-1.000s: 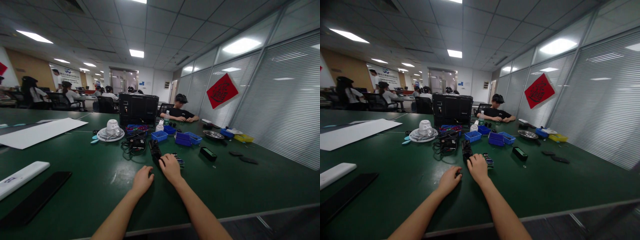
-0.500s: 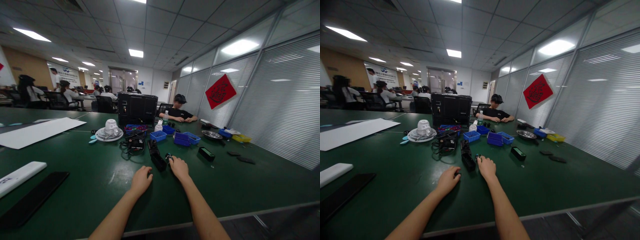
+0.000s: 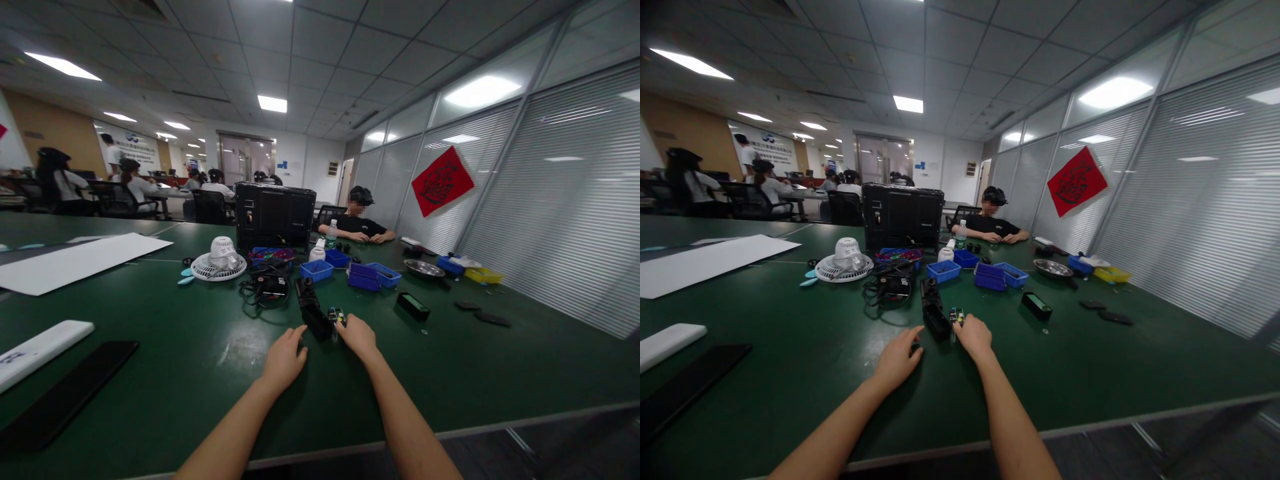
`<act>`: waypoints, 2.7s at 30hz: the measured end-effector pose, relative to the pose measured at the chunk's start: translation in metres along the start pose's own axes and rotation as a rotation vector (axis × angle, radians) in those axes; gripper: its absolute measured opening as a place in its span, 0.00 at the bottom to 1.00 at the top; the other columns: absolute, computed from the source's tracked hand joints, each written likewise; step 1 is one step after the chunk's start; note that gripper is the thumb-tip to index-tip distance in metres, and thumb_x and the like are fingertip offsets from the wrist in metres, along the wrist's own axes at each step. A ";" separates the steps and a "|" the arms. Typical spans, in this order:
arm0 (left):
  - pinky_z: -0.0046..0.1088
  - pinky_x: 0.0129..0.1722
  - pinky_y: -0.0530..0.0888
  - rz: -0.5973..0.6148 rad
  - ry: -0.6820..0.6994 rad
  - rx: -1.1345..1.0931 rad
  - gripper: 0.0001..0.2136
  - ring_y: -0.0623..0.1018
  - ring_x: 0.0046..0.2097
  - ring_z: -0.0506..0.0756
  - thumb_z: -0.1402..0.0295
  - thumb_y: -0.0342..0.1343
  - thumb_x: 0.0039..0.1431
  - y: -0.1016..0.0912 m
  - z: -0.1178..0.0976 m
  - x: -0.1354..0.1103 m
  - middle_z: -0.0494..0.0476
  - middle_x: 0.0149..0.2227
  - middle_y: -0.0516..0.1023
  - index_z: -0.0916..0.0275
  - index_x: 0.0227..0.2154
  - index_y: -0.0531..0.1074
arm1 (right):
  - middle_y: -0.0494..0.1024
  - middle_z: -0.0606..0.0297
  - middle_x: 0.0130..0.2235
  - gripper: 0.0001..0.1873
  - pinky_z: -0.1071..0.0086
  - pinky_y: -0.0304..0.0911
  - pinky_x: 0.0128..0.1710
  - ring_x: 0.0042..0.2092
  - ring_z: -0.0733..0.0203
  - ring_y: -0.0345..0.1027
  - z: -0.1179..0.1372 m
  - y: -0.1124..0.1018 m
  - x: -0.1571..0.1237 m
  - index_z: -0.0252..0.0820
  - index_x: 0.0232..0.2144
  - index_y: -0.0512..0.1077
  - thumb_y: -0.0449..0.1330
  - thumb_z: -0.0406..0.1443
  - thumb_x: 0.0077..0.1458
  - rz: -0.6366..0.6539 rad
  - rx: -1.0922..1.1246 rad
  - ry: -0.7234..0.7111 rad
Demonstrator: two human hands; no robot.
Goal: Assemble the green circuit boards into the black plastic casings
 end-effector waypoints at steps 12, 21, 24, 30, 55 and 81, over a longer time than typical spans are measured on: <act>0.25 0.43 0.63 -0.003 0.007 0.004 0.22 0.70 0.44 0.52 0.67 0.47 0.53 -0.002 -0.001 -0.001 0.54 0.42 0.71 0.57 0.53 0.60 | 0.74 0.62 0.33 0.18 0.71 0.56 0.30 0.33 0.59 0.69 -0.015 -0.010 0.010 0.42 0.40 0.62 0.56 0.44 0.47 -0.166 0.258 0.008; 0.25 0.42 0.63 0.008 -0.018 -0.006 0.21 0.70 0.44 0.52 0.68 0.47 0.53 -0.002 0.001 0.001 0.54 0.42 0.71 0.57 0.52 0.62 | 0.74 0.61 0.39 0.18 0.72 0.58 0.39 0.41 0.60 0.67 0.050 -0.054 0.001 0.41 0.41 0.68 0.54 0.42 0.49 -0.339 0.283 -0.253; 0.25 0.43 0.63 -0.004 -0.008 -0.012 0.20 0.70 0.43 0.52 0.68 0.47 0.53 -0.002 0.002 0.002 0.54 0.41 0.71 0.58 0.51 0.62 | 0.73 0.61 0.42 0.18 0.72 0.58 0.40 0.42 0.59 0.67 0.075 -0.052 -0.002 0.42 0.42 0.69 0.55 0.43 0.49 -0.250 0.181 -0.271; 0.25 0.42 0.64 -0.032 0.023 -0.013 0.19 0.70 0.42 0.52 0.68 0.48 0.52 -0.002 0.002 0.002 0.54 0.40 0.72 0.59 0.49 0.64 | 0.73 0.62 0.42 0.18 0.71 0.57 0.37 0.43 0.58 0.67 0.083 -0.036 -0.005 0.44 0.42 0.69 0.53 0.44 0.50 -0.195 0.090 -0.238; 0.26 0.43 0.63 0.001 0.012 0.013 0.18 0.70 0.44 0.52 0.69 0.48 0.53 -0.002 0.000 0.002 0.55 0.41 0.72 0.58 0.48 0.65 | 0.72 0.61 0.42 0.19 0.72 0.57 0.36 0.42 0.60 0.66 0.085 -0.021 -0.002 0.45 0.43 0.69 0.52 0.45 0.51 -0.171 0.032 -0.263; 0.29 0.50 0.61 -0.256 -0.121 -0.092 0.29 0.66 0.52 0.57 0.61 0.53 0.49 -0.015 0.026 0.008 0.64 0.51 0.65 0.69 0.54 0.57 | 0.74 0.63 0.39 0.21 0.74 0.59 0.37 0.39 0.63 0.67 0.106 0.018 -0.031 0.43 0.42 0.67 0.42 0.47 0.59 0.013 0.379 -0.426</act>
Point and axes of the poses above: each hand's wrist, its own x-axis towards the middle knuckle, its own y-axis out of the palm, z = x × y, the point moved 10 cm from there along x, towards the middle knuckle
